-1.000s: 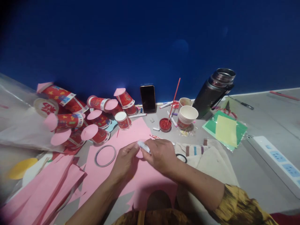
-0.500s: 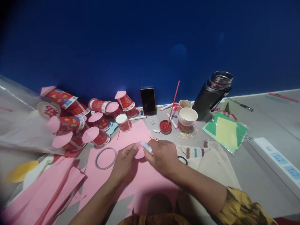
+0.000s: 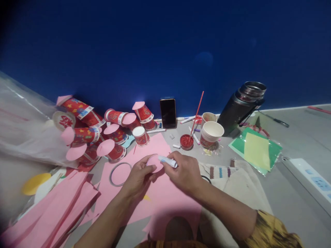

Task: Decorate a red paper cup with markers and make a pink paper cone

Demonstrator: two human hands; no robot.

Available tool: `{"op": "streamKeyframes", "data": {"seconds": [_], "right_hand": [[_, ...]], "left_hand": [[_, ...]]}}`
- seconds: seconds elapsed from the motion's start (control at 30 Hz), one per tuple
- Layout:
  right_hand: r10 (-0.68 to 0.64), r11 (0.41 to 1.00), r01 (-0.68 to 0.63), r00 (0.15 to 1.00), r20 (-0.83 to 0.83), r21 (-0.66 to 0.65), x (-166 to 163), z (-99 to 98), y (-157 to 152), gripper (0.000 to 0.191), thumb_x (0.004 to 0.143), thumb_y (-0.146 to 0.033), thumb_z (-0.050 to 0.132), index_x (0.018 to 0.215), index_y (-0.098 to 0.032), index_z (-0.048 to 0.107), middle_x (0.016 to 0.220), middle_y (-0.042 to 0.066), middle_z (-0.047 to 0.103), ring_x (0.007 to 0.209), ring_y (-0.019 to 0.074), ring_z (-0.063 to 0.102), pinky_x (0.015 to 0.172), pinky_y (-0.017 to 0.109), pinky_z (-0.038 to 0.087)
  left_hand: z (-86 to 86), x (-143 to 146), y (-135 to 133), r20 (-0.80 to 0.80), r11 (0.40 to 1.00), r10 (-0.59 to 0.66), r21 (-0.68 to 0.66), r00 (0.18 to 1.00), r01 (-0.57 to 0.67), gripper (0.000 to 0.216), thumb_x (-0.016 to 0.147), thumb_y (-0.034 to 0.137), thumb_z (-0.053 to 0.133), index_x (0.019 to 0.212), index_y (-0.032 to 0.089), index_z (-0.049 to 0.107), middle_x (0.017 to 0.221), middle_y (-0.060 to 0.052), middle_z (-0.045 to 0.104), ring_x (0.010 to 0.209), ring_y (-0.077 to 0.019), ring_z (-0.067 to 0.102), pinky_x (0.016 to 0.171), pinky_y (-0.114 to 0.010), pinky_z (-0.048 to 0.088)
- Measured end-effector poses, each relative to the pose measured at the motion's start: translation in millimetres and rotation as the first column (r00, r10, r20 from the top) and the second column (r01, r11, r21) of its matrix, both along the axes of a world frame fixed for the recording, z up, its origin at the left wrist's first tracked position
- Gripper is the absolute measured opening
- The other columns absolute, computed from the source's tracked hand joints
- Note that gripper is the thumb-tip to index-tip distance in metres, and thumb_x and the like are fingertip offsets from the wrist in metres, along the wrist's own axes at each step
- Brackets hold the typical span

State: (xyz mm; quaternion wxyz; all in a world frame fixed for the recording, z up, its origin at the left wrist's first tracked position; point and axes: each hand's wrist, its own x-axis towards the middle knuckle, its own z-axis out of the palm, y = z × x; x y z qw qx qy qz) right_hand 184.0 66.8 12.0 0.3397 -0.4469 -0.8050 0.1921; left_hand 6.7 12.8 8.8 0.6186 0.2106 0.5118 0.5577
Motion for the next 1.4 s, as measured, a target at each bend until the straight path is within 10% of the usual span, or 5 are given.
{"op": "streamKeyframes", "data": {"seconds": [0.27,0.87,1.4], "right_hand": [[0.073,0.977,-0.089,0.993,0.088,0.193,-5.2,-4.7,-4.5,0.018,0.095,-0.035,0.066,0.090,-0.020,0.075,0.074,0.004,0.081,0.059,0.0189,0.073,0.058,0.029,0.036],[-0.022,0.996,0.008,0.988,0.152,0.094,-3.4,-5.1,-2.2,0.025,0.098,-0.042,0.064,0.096,-0.019,0.075,0.074,0.005,0.080,0.062,0.0210,0.074,0.059,0.029,0.035],[0.059,0.994,-0.068,0.993,0.104,0.087,-5.7,-10.2,-8.1,0.025,0.100,-0.040,0.062,0.093,-0.019,0.074,0.076,0.005,0.081,0.066,0.0209,0.076,0.063,0.028,0.041]], "left_hand": [[9.8,5.6,-1.9,-0.163,0.994,0.100,-0.022,0.982,-0.105,0.050,0.055,0.009,0.082,0.105,0.015,0.078,0.080,-0.001,0.074,0.071,-0.0148,0.063,0.067,-0.026,0.053],[-10.7,18.7,-13.8,-0.179,0.995,0.021,0.098,0.984,-0.003,0.043,0.084,0.023,0.073,0.127,0.025,0.076,0.131,-0.010,0.073,0.117,-0.0280,0.066,0.091,-0.037,0.060],[7.9,16.5,-11.8,-0.158,0.991,-0.088,0.087,0.983,0.103,0.039,0.077,0.019,0.070,0.114,0.018,0.078,0.112,-0.009,0.077,0.102,-0.0267,0.069,0.086,-0.037,0.059]]}}
